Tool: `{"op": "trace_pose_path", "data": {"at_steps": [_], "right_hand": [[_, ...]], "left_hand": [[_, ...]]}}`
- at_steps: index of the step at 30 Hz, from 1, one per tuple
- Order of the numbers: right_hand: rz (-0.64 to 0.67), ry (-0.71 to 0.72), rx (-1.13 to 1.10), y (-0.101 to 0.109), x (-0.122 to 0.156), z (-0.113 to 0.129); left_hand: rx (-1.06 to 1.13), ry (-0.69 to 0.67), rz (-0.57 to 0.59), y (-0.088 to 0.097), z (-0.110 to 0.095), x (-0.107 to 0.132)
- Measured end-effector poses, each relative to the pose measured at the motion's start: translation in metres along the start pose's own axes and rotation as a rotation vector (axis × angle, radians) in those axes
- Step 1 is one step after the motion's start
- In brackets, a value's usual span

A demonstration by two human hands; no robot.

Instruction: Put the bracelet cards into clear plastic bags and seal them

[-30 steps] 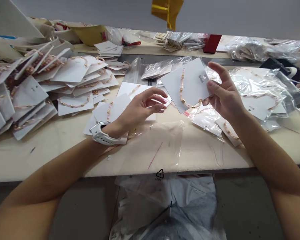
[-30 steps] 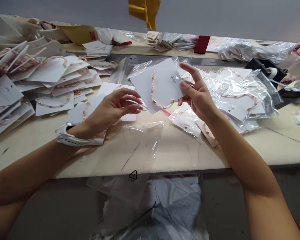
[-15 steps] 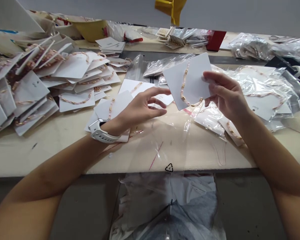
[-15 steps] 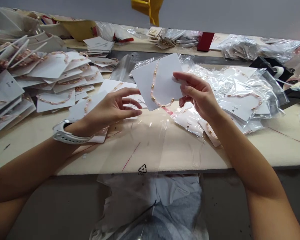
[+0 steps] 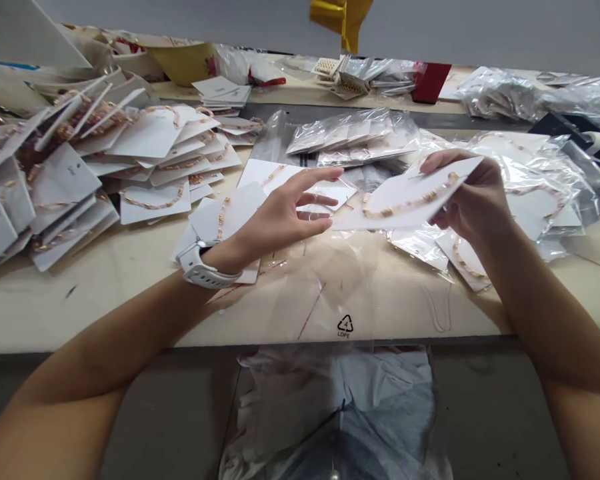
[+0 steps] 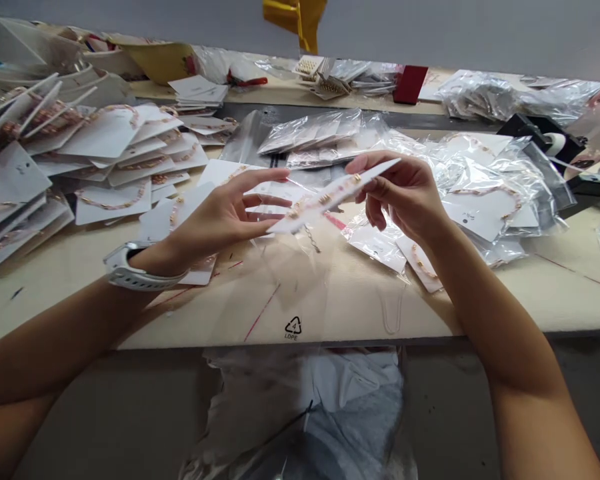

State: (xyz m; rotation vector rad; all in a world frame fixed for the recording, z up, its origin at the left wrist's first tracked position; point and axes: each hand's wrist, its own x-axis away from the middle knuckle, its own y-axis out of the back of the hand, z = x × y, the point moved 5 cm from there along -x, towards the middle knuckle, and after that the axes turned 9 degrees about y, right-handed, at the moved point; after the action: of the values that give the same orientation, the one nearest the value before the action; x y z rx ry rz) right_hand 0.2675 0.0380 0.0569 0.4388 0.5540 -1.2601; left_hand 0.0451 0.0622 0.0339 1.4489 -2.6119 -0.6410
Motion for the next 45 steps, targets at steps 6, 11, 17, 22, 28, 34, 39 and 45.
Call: {"op": "trace_pose_path", "data": {"at_steps": [6,11,17,22,28,34,39,45], "right_hand": [[-0.029,0.014,0.042,-0.003,-0.003,-0.007],[-0.087,0.021,0.297,0.008,-0.002,-0.006],[0.050,0.101,0.591,-0.004,-0.001,0.002],[0.101,0.162,0.677,-0.028,0.006,0.002],[-0.020,0.323,0.752,-0.037,0.015,0.008],[0.197,0.356,1.088,-0.056,0.025,-0.017],[0.311,0.359,0.950,-0.061,0.025,-0.014],[0.195,0.378,0.831,-0.057,0.022,0.003]], "left_hand": [[-0.074,-0.179,0.009,-0.010,-0.003,0.009],[-0.087,-0.253,-0.089,-0.013,-0.005,0.015],[-0.111,-0.187,-0.140,-0.014,-0.021,0.019],[-0.120,-0.130,-0.181,-0.014,-0.020,0.018],[-0.008,-0.082,-0.396,-0.001,-0.015,0.015],[0.157,0.042,-0.419,0.006,-0.007,0.010],[0.252,0.075,-0.388,0.007,0.004,0.006],[0.318,0.091,-0.237,-0.002,0.005,0.005]]}}
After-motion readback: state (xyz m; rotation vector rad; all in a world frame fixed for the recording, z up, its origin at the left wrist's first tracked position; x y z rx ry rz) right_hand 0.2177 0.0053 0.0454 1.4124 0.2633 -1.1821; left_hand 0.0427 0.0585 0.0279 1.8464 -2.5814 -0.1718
